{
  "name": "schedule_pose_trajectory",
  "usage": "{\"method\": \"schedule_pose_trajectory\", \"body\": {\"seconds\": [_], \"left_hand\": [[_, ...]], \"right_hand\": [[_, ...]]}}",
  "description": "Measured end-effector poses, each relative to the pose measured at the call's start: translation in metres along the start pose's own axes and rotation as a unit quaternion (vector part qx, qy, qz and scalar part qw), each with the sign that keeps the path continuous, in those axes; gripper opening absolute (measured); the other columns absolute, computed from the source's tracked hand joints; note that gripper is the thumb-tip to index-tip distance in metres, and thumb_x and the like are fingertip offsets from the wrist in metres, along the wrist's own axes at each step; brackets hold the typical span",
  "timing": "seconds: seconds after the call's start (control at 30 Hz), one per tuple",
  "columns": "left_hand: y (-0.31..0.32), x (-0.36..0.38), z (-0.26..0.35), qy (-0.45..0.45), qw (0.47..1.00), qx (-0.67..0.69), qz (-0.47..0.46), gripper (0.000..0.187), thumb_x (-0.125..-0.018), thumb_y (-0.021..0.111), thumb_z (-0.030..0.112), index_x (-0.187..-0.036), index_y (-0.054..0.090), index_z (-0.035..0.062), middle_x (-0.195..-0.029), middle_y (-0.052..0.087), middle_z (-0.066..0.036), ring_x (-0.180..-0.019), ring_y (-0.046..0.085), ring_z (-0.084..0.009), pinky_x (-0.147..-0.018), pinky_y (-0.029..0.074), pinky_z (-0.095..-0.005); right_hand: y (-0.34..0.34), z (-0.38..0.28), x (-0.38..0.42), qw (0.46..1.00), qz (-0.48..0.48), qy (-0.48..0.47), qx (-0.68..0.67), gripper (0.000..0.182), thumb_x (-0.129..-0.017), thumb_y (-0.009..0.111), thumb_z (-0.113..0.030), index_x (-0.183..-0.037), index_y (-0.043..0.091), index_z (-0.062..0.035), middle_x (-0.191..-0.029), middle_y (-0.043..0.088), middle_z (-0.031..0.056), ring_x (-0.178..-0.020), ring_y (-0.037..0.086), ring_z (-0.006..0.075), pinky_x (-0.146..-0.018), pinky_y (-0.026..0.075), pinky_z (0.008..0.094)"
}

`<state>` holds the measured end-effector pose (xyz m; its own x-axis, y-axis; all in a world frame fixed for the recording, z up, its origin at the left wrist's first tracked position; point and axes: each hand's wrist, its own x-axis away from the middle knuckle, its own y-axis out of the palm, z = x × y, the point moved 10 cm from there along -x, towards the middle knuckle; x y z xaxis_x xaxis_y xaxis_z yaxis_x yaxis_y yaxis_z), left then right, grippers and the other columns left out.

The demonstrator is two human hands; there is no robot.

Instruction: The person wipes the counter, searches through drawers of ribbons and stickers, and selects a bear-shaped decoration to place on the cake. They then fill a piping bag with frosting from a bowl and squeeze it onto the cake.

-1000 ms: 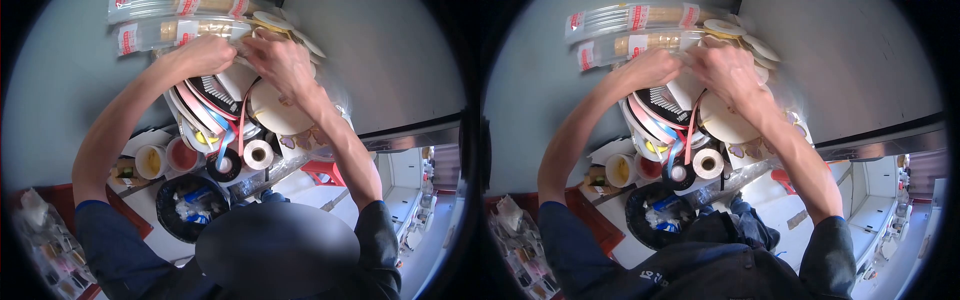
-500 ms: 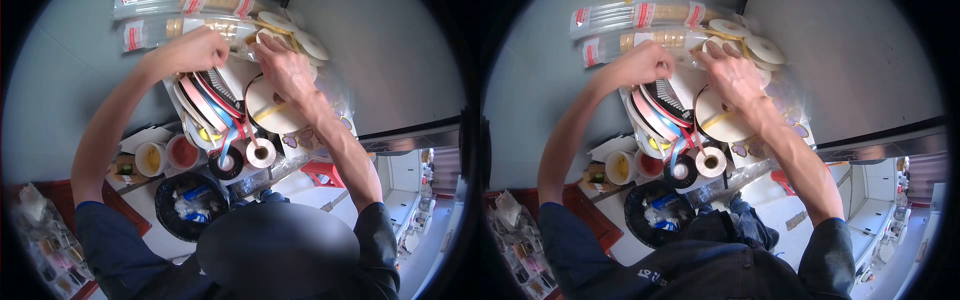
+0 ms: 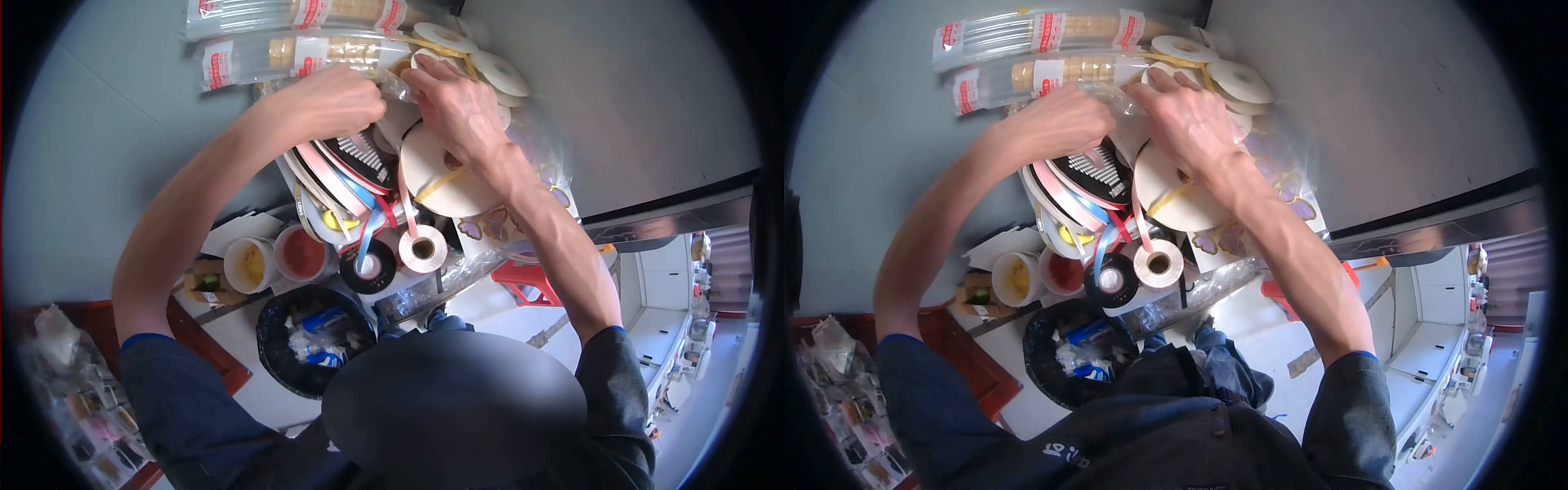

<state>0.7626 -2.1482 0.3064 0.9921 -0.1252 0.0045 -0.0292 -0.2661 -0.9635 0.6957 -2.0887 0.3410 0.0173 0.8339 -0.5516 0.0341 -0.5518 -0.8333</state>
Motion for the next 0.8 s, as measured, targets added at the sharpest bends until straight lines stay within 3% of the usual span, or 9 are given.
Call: {"method": "schedule_pose_trajectory", "body": {"seconds": [0.07,0.17,0.37,0.5,0.6,0.7,0.8], "left_hand": [[-0.005,0.007,-0.003,0.011,0.999,0.021,0.048,0.014,-0.086,0.066,0.013,-0.080,0.070,0.0012,-0.088,0.072,-0.018,-0.083,0.071,-0.0350,-0.073,0.057,-0.0466],[-0.019,0.030,-0.035,-0.099,0.972,0.147,0.152,0.014,-0.092,0.063,0.013,-0.089,0.069,0.0008,-0.095,0.071,-0.017,-0.088,0.069,-0.0374,-0.077,0.056,-0.0458],[-0.019,0.053,-0.052,-0.149,0.960,0.172,0.161,0.017,-0.095,0.060,0.013,-0.094,0.070,-0.0016,-0.093,0.071,-0.018,-0.088,0.067,-0.0401,-0.078,0.054,-0.0477],[-0.016,0.060,-0.054,-0.199,0.950,0.185,0.151,0.018,-0.088,0.057,0.010,-0.083,0.070,-0.0015,-0.083,0.070,-0.018,-0.085,0.067,-0.0394,-0.080,0.054,-0.0488],[-0.001,0.063,-0.052,-0.201,0.958,0.199,0.043,0.018,-0.085,0.058,0.011,-0.081,0.070,-0.0008,-0.079,0.069,-0.019,-0.084,0.067,-0.0396,-0.081,0.054,-0.0491],[0.010,0.062,-0.055,-0.203,0.958,0.201,0.007,0.018,-0.083,0.059,0.013,-0.079,0.070,-0.0006,-0.074,0.068,-0.019,-0.081,0.068,-0.0397,-0.080,0.055,-0.0488],[-0.008,0.064,-0.052,-0.252,0.922,0.263,0.132,0.021,-0.082,0.062,0.016,-0.089,0.075,0.0008,-0.075,0.069,-0.020,-0.081,0.070,-0.0387,-0.080,0.057,-0.0471]], "right_hand": [[0.000,0.002,-0.001,1.000,-0.007,0.005,-0.006,0.030,-0.090,0.068,-0.011,-0.119,0.071,-0.0146,-0.134,0.068,0.0105,-0.106,0.070,0.0366,-0.085,0.061,0.0465],[0.002,0.007,-0.003,0.999,-0.032,0.022,-0.011,0.029,-0.090,0.068,-0.014,-0.118,0.071,-0.0150,-0.136,0.067,0.0088,-0.106,0.071,0.0369,-0.086,0.060,0.0464],[0.001,0.002,-0.004,0.998,-0.053,0.031,-0.008,0.028,-0.092,0.067,-0.016,-0.120,0.073,-0.0166,-0.136,0.068,0.0064,-0.103,0.071,0.0358,-0.086,0.060,0.0457],[-0.001,0.001,-0.005,1.000,-0.022,0.014,-0.007,0.024,-0.092,0.064,-0.012,-0.115,0.072,-0.0162,-0.127,0.070,0.0068,-0.094,0.072,0.0361,-0.079,0.060,0.0471],[0.003,0.006,-0.007,1.000,-0.003,0.003,-0.013,0.022,-0.092,0.064,-0.012,-0.113,0.072,-0.0155,-0.121,0.072,0.0082,-0.089,0.072,0.0359,-0.075,0.059,0.0479],[0.001,0.007,-0.013,0.999,-0.029,0.013,-0.028,0.021,-0.093,0.066,-0.014,-0.113,0.073,-0.0152,-0.114,0.073,0.0106,-0.087,0.072,0.0363,-0.074,0.059,0.0479],[-0.002,0.008,-0.019,0.998,-0.055,0.032,-0.025,0.020,-0.094,0.066,-0.017,-0.113,0.074,-0.0146,-0.106,0.074,0.0122,-0.085,0.071,0.0376,-0.074,0.058,0.0483]]}}
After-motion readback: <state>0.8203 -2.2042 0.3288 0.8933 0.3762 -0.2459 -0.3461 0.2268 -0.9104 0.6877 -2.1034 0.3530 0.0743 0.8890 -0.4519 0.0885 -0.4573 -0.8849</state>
